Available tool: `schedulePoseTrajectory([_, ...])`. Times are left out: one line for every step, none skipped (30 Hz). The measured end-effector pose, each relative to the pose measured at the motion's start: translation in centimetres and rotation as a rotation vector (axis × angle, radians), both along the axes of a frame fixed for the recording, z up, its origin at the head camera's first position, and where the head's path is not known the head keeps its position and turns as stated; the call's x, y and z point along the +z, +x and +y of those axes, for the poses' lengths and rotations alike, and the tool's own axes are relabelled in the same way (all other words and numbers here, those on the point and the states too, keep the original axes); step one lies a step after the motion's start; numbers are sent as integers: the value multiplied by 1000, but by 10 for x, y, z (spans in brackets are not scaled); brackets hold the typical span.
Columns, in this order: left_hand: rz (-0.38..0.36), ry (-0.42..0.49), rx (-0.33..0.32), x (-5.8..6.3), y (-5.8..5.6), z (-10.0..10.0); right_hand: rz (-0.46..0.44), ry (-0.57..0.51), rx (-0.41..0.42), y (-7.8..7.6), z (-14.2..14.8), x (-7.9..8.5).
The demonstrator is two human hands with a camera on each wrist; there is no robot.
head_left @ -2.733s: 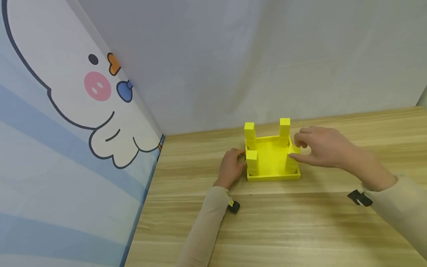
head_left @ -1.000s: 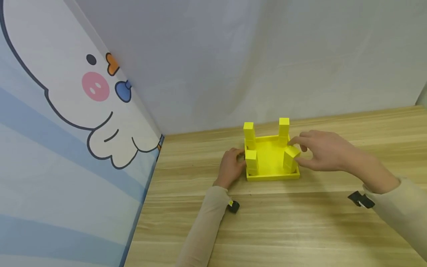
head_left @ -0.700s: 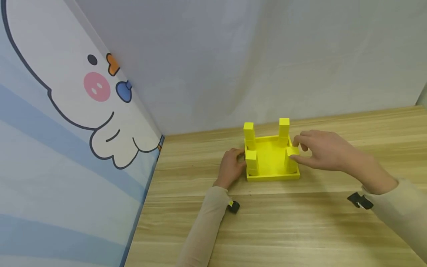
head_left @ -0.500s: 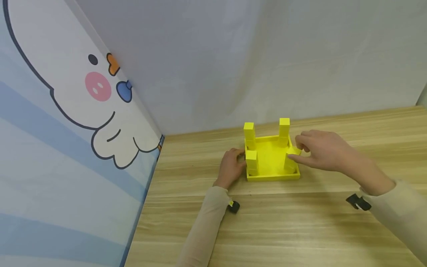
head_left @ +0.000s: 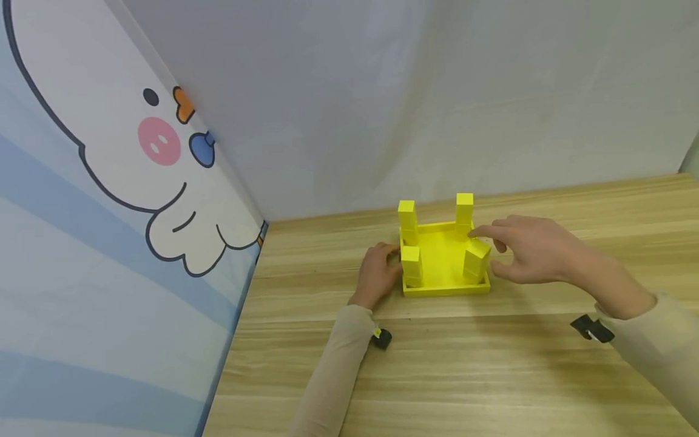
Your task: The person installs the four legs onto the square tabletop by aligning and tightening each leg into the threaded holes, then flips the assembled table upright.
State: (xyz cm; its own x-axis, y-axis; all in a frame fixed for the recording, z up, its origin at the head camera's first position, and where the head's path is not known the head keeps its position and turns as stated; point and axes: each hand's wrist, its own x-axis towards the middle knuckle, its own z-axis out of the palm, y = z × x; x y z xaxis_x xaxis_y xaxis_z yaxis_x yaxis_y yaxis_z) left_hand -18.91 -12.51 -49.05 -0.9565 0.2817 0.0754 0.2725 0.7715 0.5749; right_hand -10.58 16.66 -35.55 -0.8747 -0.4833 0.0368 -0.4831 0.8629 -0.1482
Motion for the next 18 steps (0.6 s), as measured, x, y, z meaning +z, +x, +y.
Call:
schedulePoseTrajectory([1, -1, 1, 0, -1, 0, 6, -3, 10, -2, 1, -1])
schedulePoseTrajectory([2, -2, 3, -1, -1, 0, 10, -10, 16, -4, 1, -3])
schedulePoseTrajectory([2, -3, 5, -1, -2, 1, 14, -18, 18, -6, 2, -5])
schedulePoseTrajectory([0, -3, 5, -1, -2, 0, 17, -25, 17, -6, 2, -6])
schedulePoseTrajectory([0, -1, 4, -1, -1, 0, 20, -32, 14, -6, 1, -6])
schedulePoseTrajectory([-1, 0, 4, -1, -1, 0, 22, -38, 10, -6, 1, -7])
schedulePoseTrajectory([-4, -2, 5, -1, -1, 0, 25, -43, 6, -7, 1, -8])
schedulePoseTrajectory([-6, -3, 5, -1, -1, 0, 32, -46, 1, -7, 1, -9])
schedulePoseTrajectory([-7, -3, 5, -1, -1, 0, 37, -48, -4, -7, 1, -9])
schedulePoseTrajectory([-6, -3, 4, -1, -1, 0, 40, -50, -10, -7, 0, -9])
schedulePoseTrajectory([-4, -3, 2, -1, -1, 0, 42, -50, -17, -7, 0, -10])
schedulePoseTrajectory([-6, -5, 1, -1, -1, 0, 41, -52, -22, -7, 0, -10])
schedulePoseTrajectory([-7, -7, 1, -2, -1, 0, 41, -54, -28, -7, 0, -10])
schedulePoseTrajectory([-7, -9, 0, -2, -1, 0, 41, -56, -33, -7, 0, -11])
schedulePoseTrajectory([-8, -10, 0, -2, -1, 0, 39, -58, -36, -7, 0, -11])
schedulePoseTrajectory([-8, -12, 0, -3, -2, -1, 39, -60, -38, -7, -1, -11])
schedulePoseTrajectory([-6, -11, -1, -3, -2, -1, 41, -61, -39, -7, -1, -11])
schedulePoseTrajectory([-7, -10, 0, -4, -2, -1, 42, -61, -38, -7, -1, -11])
